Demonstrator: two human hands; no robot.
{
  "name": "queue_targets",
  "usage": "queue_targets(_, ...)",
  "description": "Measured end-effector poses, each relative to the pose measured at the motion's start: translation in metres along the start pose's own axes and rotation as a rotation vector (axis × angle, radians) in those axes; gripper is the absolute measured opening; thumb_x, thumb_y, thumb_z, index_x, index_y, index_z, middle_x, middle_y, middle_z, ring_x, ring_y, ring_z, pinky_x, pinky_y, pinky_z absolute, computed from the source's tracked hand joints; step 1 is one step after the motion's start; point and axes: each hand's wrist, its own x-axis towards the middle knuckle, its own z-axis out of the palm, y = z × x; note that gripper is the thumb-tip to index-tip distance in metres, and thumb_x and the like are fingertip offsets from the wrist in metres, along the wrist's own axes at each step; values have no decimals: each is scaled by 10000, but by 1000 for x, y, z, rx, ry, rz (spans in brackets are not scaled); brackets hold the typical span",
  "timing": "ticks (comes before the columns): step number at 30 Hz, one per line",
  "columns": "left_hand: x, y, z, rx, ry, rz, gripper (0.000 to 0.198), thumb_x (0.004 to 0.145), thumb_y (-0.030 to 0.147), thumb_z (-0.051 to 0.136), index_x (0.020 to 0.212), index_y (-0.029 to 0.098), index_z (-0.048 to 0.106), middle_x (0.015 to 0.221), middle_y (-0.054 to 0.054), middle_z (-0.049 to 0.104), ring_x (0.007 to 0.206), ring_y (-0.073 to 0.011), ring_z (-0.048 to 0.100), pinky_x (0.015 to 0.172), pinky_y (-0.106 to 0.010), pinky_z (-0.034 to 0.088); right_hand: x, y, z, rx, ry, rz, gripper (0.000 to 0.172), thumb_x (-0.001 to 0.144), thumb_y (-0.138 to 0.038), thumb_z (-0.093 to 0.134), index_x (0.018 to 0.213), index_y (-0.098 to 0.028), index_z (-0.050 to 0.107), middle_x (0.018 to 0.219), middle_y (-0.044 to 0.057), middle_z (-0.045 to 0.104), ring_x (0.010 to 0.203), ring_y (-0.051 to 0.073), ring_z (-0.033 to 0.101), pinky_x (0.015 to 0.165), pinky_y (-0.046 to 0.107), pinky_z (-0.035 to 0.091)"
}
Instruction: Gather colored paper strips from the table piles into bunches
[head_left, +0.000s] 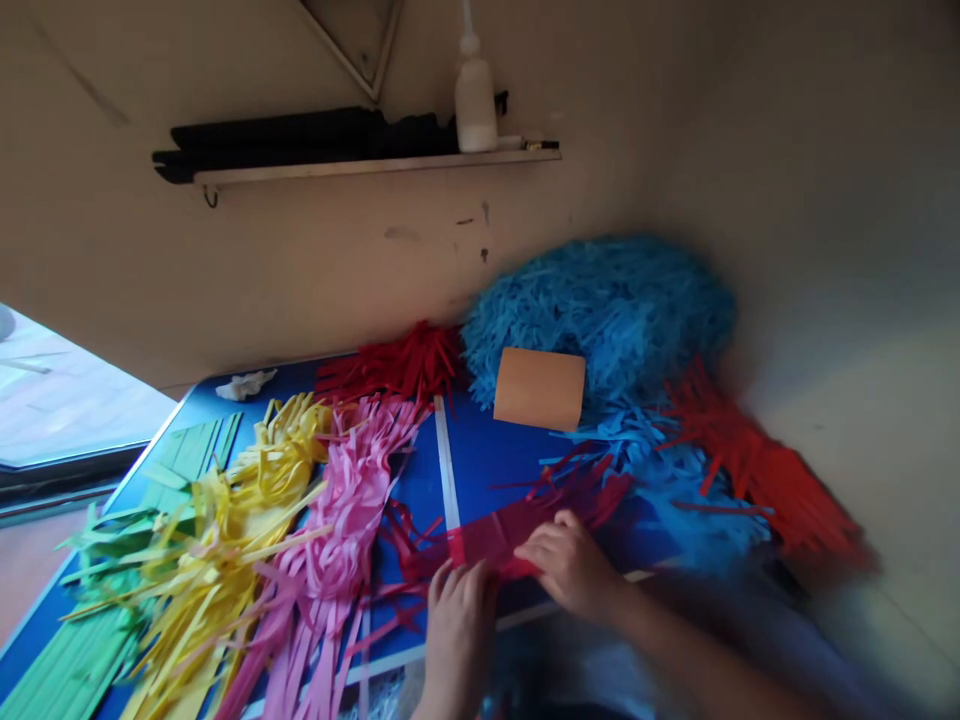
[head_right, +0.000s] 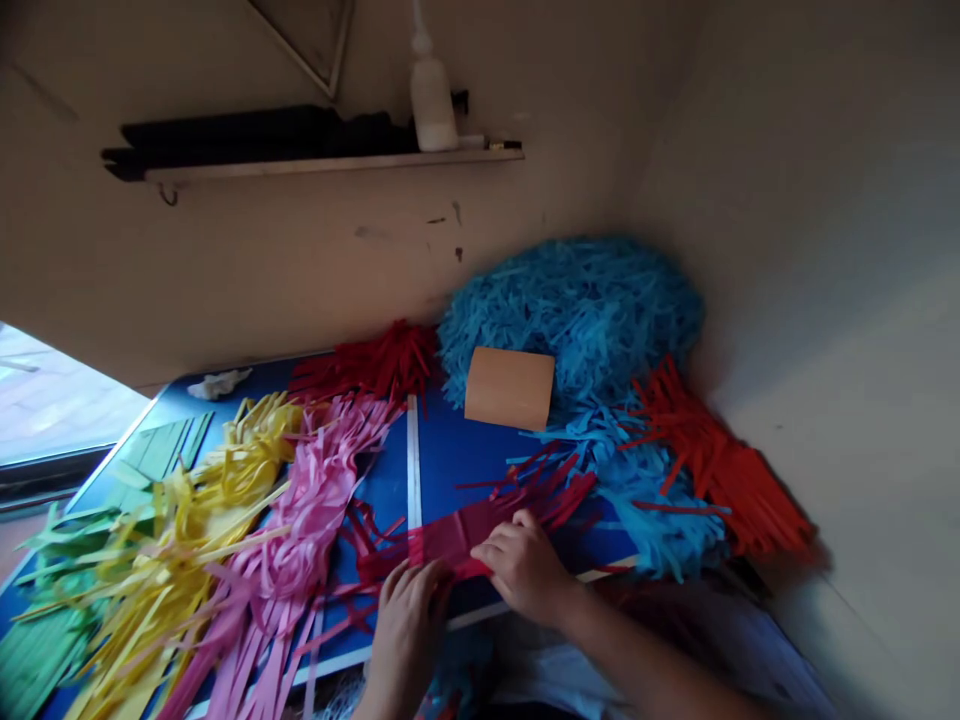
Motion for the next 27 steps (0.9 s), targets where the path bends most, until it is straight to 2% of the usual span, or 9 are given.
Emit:
queue_targets(3, 0, -19, -2, -79, -7, -59, 175, 934, 244, 500, 881, 242, 666, 845, -4, 759, 794, -175, 696, 844, -368, 445, 4, 9, -6, 102, -52, 122, 59, 899, -182, 631, 873, -213, 675, 804, -14, 741, 778, 145, 657, 782, 311, 306)
queue_targets(5, 5, -26, -7, -77, -7, -107, 185, 936, 308, 519, 860, 237, 672, 817, -5, 755, 766, -175, 694, 821, -358, 428, 11, 13, -6, 107, -53, 215, 115, 928, -207, 612, 834, -211, 679, 795, -14, 744, 752, 138, 655, 777, 291, 323)
queue_targets(9, 25, -23, -5, 100, 26, -186, 245, 949, 326, 482, 829, 213, 663, 646, 10, 723, 594, -172, 665, 784, -358, 386, 26, 11, 4, -64, -43, 363, 182, 940, -207, 579, 786, -202, 675, 807, 5, 737, 730, 150, 645, 731, 278, 337)
queue_targets(16, 49, -21, 5, 259, -64, -242, 296, 963, 336, 445, 811, 215, 669, 618, -7, 715, 622, -202, 682, 781, -368, 343, 31, 12, 10, -287, -41, 463, 141, 939, -274, 587, 840, -219, 671, 811, 13, 718, 669, 162, 643, 596, 285, 314)
queue_targets(22, 60, -22, 5, 334, -174, -276, 366, 975, 407, 419, 794, 210, 668, 593, -21, 712, 614, -220, 686, 753, -365, 339, 37, 16, 7, -343, -28, 452, 146, 921, -293, 633, 800, -217, 662, 776, 10, 719, 696, 178, 651, 653, 297, 330)
queue_targets(27, 62, -24, 7, 320, -173, -278, 375, 978, 421, 419, 793, 209, 666, 588, -16, 713, 597, -212, 684, 747, -359, 348, 40, 18, 8, -331, -34, 485, 151, 915, -312, 653, 795, -220, 666, 756, -3, 723, 673, 167, 653, 648, 299, 321)
